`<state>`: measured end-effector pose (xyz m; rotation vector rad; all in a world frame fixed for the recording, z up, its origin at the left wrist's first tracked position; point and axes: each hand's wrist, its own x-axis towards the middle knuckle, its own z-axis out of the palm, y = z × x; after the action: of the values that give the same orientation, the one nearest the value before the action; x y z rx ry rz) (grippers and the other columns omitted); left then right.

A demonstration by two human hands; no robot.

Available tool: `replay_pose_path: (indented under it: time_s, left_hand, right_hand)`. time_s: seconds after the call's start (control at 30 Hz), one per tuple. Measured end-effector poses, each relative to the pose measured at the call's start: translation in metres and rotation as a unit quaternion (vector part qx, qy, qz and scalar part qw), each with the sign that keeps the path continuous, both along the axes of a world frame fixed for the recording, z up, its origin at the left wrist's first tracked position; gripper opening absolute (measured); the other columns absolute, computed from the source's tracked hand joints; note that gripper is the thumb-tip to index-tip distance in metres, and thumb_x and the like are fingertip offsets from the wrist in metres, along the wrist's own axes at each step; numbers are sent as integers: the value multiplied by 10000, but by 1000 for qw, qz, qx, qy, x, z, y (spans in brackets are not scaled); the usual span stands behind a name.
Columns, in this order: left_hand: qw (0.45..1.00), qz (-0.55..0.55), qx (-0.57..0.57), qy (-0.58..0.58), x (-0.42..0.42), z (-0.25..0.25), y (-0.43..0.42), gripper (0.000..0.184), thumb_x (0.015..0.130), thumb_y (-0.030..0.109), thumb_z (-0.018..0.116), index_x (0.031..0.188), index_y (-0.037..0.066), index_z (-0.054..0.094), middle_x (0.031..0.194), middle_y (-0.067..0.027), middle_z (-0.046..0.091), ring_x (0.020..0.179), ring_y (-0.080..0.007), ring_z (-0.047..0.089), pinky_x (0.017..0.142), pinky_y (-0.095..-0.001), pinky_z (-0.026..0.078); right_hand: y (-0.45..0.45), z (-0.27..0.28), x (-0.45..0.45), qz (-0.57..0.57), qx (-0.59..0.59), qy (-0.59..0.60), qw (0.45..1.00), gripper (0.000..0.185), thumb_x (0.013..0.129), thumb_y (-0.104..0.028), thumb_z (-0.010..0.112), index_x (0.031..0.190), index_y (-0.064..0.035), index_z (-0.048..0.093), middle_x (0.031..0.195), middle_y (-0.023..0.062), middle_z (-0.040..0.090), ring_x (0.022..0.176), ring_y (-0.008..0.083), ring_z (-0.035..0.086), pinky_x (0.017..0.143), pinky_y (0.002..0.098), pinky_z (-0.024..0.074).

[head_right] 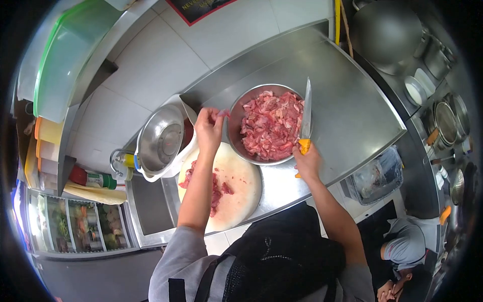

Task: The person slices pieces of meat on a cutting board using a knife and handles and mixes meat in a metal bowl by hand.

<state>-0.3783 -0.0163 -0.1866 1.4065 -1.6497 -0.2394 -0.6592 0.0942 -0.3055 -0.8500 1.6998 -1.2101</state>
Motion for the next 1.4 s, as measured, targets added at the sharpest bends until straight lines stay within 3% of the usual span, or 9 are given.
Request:
replay_pose_path:
  time_s: [0.07, 0.17, 0.23, 0.37, 0.63, 0.73, 0.8, 1.27, 1.4]
  left_hand:
    - [999, 2, 35, 19, -15, -14, -25, 150, 903, -38, 770, 992, 19, 663, 901, -125, 710, 784, -227, 696, 724, -341, 566]
    - [994, -108, 16, -22, -23, -56, -51, 162, 904, -64, 699, 1039, 25, 684, 1001, -166, 757, 923, -323, 756, 811, -423, 594]
    - [972, -115, 62, -196, -31, -70, -56, 281, 864, -48, 685, 1127, 49, 710, 1122, -221, 751, 1055, -446, 719, 921, -509, 577]
    - [892, -221, 187, -349, -26, -113, -70, 390, 870, 36, 682, 1253, 109, 681, 1208, -196, 745, 1149, -409, 707, 968, -508, 581]
    - [810, -225, 344, -418, -11, -116, -104, 295, 947, 197, 757, 1197, 64, 674, 1036, -167, 786, 1018, -397, 746, 930, -485, 575]
    - [868, -222, 421, -140, 4, -97, -95, 275, 1032, 275, 741, 1190, 62, 669, 1015, -65, 776, 974, -227, 738, 886, -384, 573]
    - [838, -246, 438, 212, 15, -89, -84, 238, 1091, 317, 690, 1153, 88, 685, 1041, 18, 733, 978, -89, 670, 881, -300, 544]
    - [773, -260, 283, 504, -8, -48, 10, 367, 1065, 7, 643, 1376, 104, 474, 1230, -55, 668, 1048, -165, 708, 863, -327, 647]
    - [857, -225, 217, 410, -7, -70, 18, 630, 945, -187, 637, 1447, 116, 410, 1148, -25, 603, 935, -95, 612, 814, -225, 556]
  right_hand:
    - [0, 2, 2, 0, -3, 5, 1000, 285, 943, -198, 798, 1132, -29, 667, 947, 49, 681, 731, 168, 704, 486, 344, 628]
    - [1, 2, 3, -9, -2, 5, 1000, 277, 947, -193, 794, 1131, -27, 670, 933, 49, 681, 710, 168, 699, 480, 341, 623]
    - [-2, -10, 1, -2, -12, -3, 1000, 283, 950, -187, 790, 1149, -24, 672, 928, 54, 685, 683, 168, 694, 472, 329, 611]
    - [0, -4, 2, -10, -10, 3, 1000, 292, 952, -184, 787, 1164, -18, 675, 916, 64, 691, 648, 169, 687, 464, 327, 594]
    - [0, 3, 2, -14, -11, -7, 1000, 276, 959, -176, 771, 1160, -19, 666, 844, 67, 683, 568, 161, 653, 449, 332, 555]
    - [1, 6, 3, -15, 4, -30, 999, 244, 963, -163, 763, 1134, -25, 659, 811, 57, 668, 553, 148, 640, 446, 329, 547]
    - [1, 1, 5, -20, -14, -30, 999, 236, 965, -160, 760, 1130, -27, 656, 809, 55, 661, 550, 145, 634, 441, 326, 542]
    - [-1, -7, 5, -11, -21, -8, 1000, 267, 964, -179, 772, 1148, -29, 651, 909, 41, 650, 659, 154, 678, 460, 321, 588]
    - [1, -6, 5, -11, -25, 3, 1000, 279, 958, -190, 780, 1145, -30, 649, 921, 47, 652, 660, 166, 684, 462, 329, 596]
